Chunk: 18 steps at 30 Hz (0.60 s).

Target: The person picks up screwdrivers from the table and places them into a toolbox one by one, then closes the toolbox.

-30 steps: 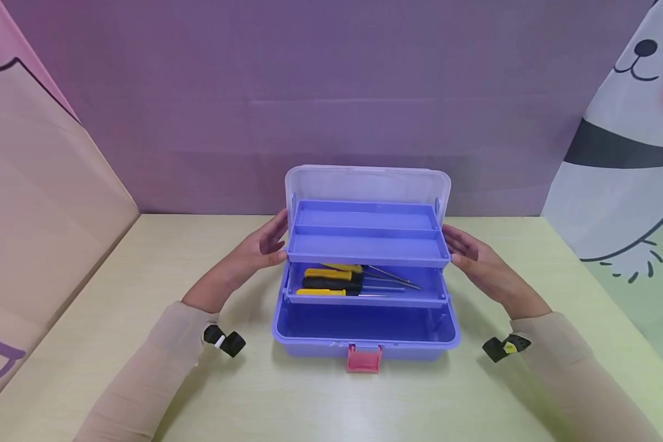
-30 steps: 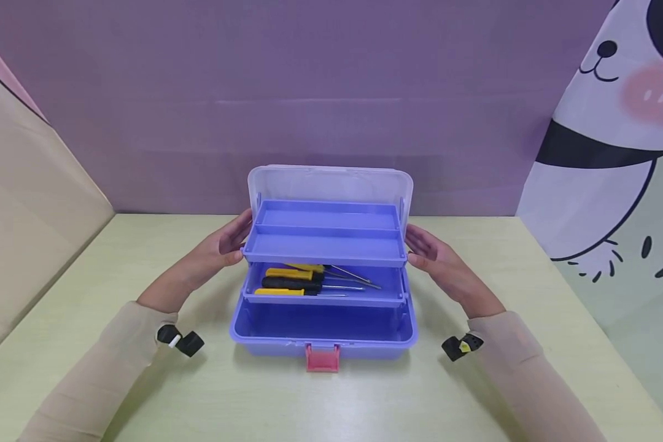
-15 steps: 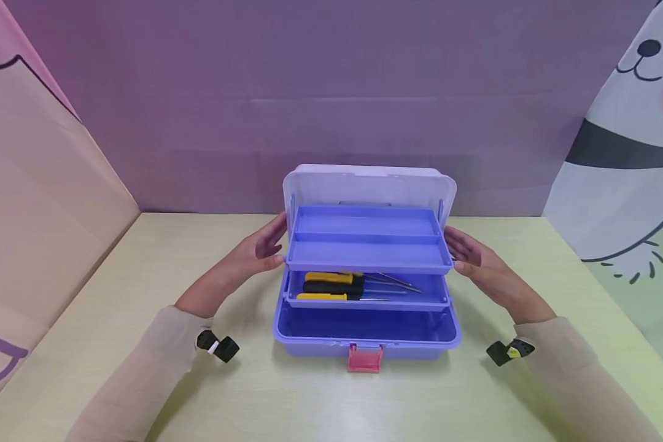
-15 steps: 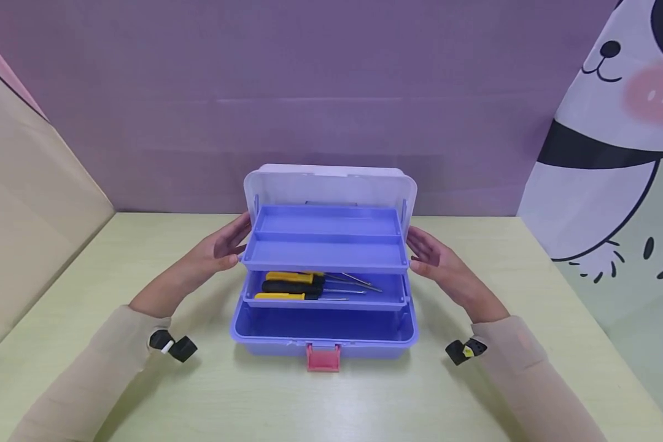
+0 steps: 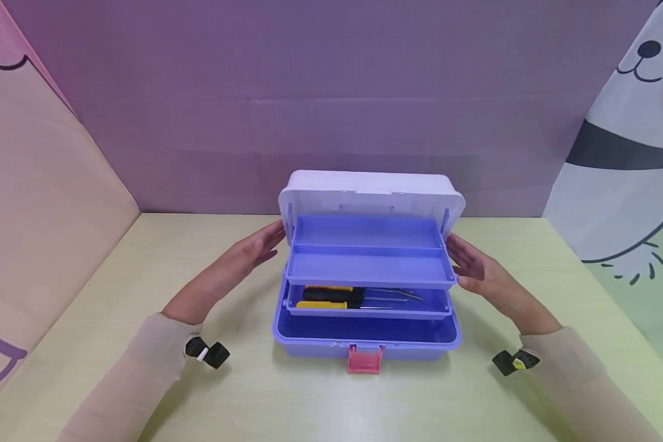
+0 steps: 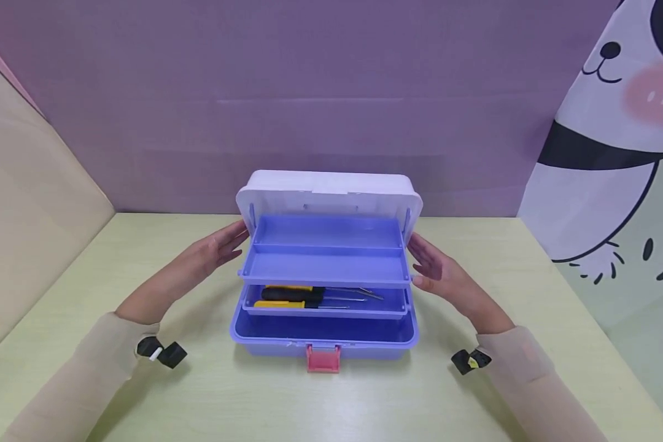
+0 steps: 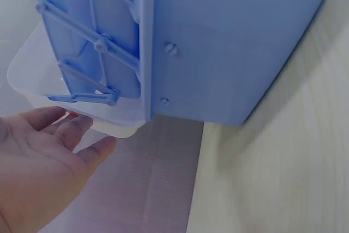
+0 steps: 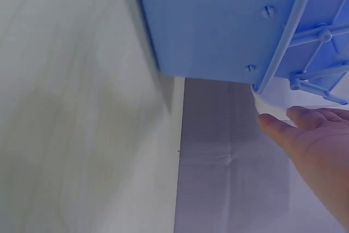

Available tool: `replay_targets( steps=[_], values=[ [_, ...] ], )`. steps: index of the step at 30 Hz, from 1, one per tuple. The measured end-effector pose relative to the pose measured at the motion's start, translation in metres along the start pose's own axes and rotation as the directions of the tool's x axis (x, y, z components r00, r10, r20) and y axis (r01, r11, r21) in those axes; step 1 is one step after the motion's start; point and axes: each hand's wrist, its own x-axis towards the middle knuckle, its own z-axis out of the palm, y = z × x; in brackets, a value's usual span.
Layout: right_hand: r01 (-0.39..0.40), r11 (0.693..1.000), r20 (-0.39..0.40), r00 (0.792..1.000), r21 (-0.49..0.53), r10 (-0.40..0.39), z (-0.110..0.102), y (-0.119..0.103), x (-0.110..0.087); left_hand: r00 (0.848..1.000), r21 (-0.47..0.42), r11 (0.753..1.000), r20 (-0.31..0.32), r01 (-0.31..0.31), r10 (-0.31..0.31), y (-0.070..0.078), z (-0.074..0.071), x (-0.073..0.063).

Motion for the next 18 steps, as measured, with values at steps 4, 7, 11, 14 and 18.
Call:
replay_targets(
  steps=[4, 7, 11, 14, 18],
  values=[
    [0.006, 0.997, -0.039, 0.999, -0.076, -0.009, 0.004, -0.002, -0.003, 0.999, 0.041, 0.999, -0.033, 0.028, -0.026, 0.010, 0.002, -0.003],
    [-0.018, 0.988, -0.087, 0.996, -0.155, 0.004, 0.008, -0.006, -0.005, 0.997, 0.082, 0.996, -0.067, 0.043, -0.037, 0.018, 0.006, -0.006],
    [-0.055, 0.975, -0.136, 0.990, -0.216, 0.026, 0.013, -0.011, -0.007, 0.995, 0.131, 0.990, -0.087, 0.051, -0.040, 0.027, 0.010, -0.009],
    [-0.080, 0.965, -0.167, 0.985, -0.248, 0.038, 0.019, -0.017, -0.009, 0.994, 0.155, 0.985, -0.089, 0.073, -0.060, 0.032, 0.012, -0.013],
    [-0.121, 0.939, -0.205, 0.977, -0.322, 0.055, 0.028, -0.022, -0.014, 0.992, 0.169, 0.979, -0.078, 0.113, -0.101, 0.036, 0.018, -0.019]
  ],
)
